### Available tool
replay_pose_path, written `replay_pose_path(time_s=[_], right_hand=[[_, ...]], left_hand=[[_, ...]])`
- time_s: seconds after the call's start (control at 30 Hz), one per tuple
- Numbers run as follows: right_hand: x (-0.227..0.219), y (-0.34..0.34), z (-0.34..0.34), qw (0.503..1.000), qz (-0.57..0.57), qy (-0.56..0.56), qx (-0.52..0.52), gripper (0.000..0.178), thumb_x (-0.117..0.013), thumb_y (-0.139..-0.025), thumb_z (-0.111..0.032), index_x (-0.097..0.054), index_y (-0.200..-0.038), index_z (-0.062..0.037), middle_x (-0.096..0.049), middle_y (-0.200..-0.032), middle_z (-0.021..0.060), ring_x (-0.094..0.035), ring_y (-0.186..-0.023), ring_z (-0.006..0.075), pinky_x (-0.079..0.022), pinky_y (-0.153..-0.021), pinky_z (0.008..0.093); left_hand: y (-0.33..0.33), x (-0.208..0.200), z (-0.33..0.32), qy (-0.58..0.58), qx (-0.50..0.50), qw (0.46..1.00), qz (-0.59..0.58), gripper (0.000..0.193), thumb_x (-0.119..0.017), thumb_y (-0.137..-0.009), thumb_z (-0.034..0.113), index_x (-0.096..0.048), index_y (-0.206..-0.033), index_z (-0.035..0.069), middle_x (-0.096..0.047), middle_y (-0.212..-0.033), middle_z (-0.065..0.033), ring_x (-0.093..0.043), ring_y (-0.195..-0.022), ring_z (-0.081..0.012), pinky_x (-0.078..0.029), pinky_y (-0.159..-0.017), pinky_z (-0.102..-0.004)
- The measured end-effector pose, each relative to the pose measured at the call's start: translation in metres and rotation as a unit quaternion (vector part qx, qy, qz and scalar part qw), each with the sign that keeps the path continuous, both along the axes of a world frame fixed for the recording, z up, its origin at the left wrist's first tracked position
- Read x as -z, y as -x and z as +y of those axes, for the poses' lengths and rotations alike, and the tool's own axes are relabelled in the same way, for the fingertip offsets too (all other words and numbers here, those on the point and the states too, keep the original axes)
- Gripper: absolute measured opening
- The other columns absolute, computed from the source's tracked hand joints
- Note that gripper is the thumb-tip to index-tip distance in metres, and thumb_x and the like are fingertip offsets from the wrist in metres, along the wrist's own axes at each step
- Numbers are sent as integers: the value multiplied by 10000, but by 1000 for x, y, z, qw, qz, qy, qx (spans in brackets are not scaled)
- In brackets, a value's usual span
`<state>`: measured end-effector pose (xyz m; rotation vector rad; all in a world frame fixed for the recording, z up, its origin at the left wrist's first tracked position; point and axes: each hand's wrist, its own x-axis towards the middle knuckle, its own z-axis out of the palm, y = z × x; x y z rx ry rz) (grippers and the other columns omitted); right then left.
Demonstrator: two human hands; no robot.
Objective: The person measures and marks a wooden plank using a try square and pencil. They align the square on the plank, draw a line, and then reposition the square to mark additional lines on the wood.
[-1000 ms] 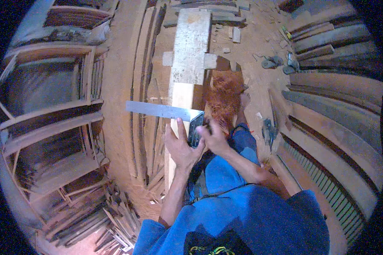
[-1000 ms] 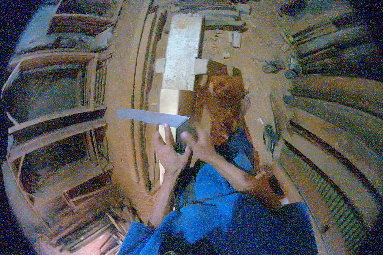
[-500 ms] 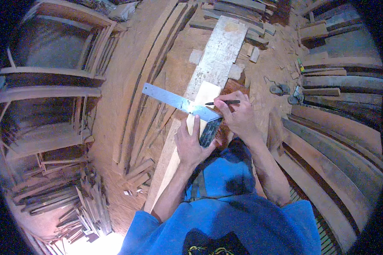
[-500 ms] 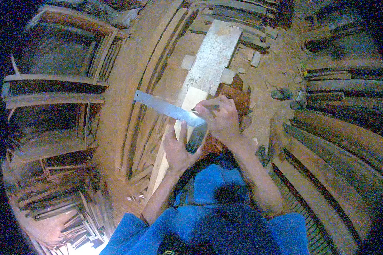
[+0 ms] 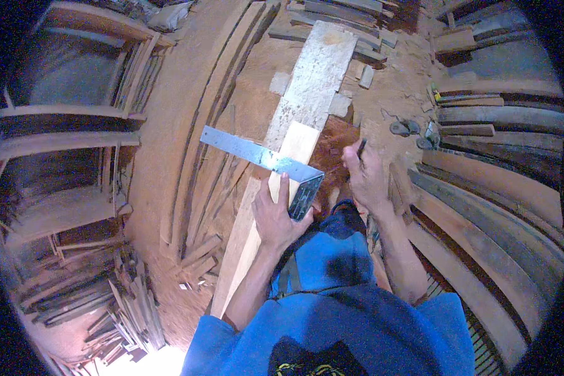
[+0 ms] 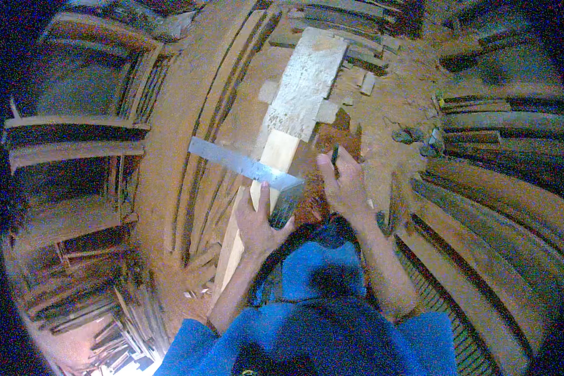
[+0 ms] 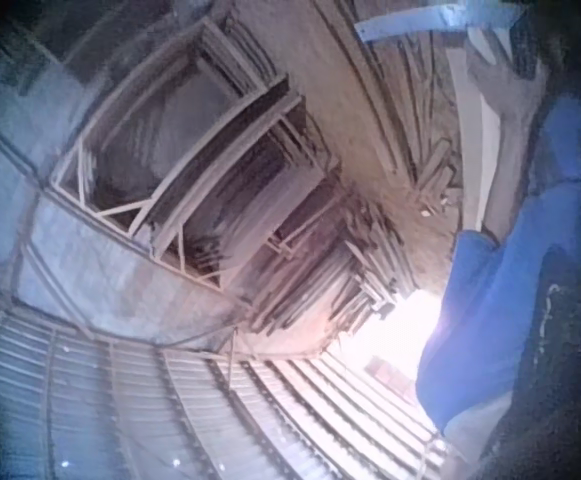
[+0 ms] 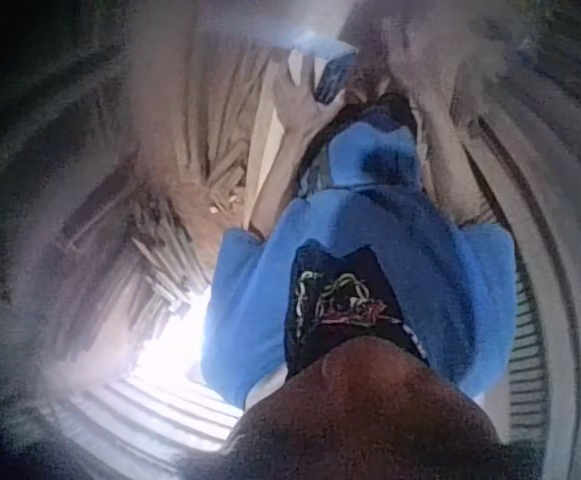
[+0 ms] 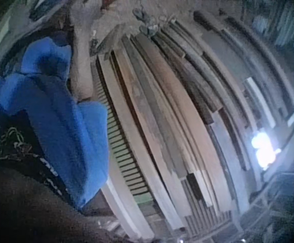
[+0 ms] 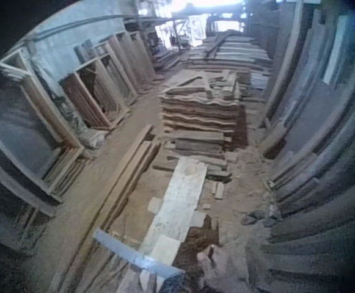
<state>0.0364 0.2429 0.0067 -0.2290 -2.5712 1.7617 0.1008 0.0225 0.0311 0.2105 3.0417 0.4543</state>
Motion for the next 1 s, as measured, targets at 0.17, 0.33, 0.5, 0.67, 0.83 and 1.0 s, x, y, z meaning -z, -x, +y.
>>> replay_pose_path(time_s=[0.17,0.33,0.5,0.67,0.83,1.0], right_hand=[[37,-55,-48,983,-91,82,140,314,-621,-1019,-344,-585,-1061,-35,-596,-895,47,-564,-841,161,-479,-809,326],[24,-78,-81,970,-49,226,79,341,-720,-929,-214,-597,-1162,3,-634,-991,32,-577,-922,155,-486,-874,339],[37,-62,-83,944,-124,302,50,271,-706,-946,-226,-676,-1077,9,-700,-982,44,-616,-916,112,-515,-861,330],[53,-57,-90,945,-135,287,81,278,-686,-955,-238,-664,-1096,1,-694,-996,39,-616,-920,134,-511,-854,326],[47,-60,-89,897,-172,405,51,454,-671,-943,-362,-620,-1199,9,-677,-1126,135,-620,-1061,276,-482,-961,403],[50,-51,-89,895,-162,411,60,440,-650,-962,-359,-620,-1198,11,-676,-1103,136,-620,-1040,274,-483,-954,398]], left_hand=[[2,-5,4,10,2,1000,-3,1020,-798,-702,476,-378,-1565,130,-382,-1454,-301,-410,-1308,-477,-360,-1062,-576],[9,-17,9,-3,43,998,37,976,-772,-743,473,-385,-1564,115,-360,-1495,-322,-385,-1346,-486,-337,-1092,-577],[30,-14,19,0,59,997,47,986,-795,-728,437,-383,-1556,95,-371,-1485,-328,-424,-1316,-492,-376,-1074,-558],[39,-10,24,-2,58,997,44,1023,-816,-717,429,-355,-1572,108,-392,-1458,-338,-446,-1294,-499,-406,-1051,-555],[34,-16,28,12,58,996,63,1043,-813,-720,464,-339,-1583,118,-397,-1439,-342,-451,-1281,-508,-413,-1039,-560],[41,-10,31,28,49,998,39,1038,-799,-735,486,-333,-1587,119,-392,-1433,-343,-444,-1287,-507,-409,-1043,-559]])
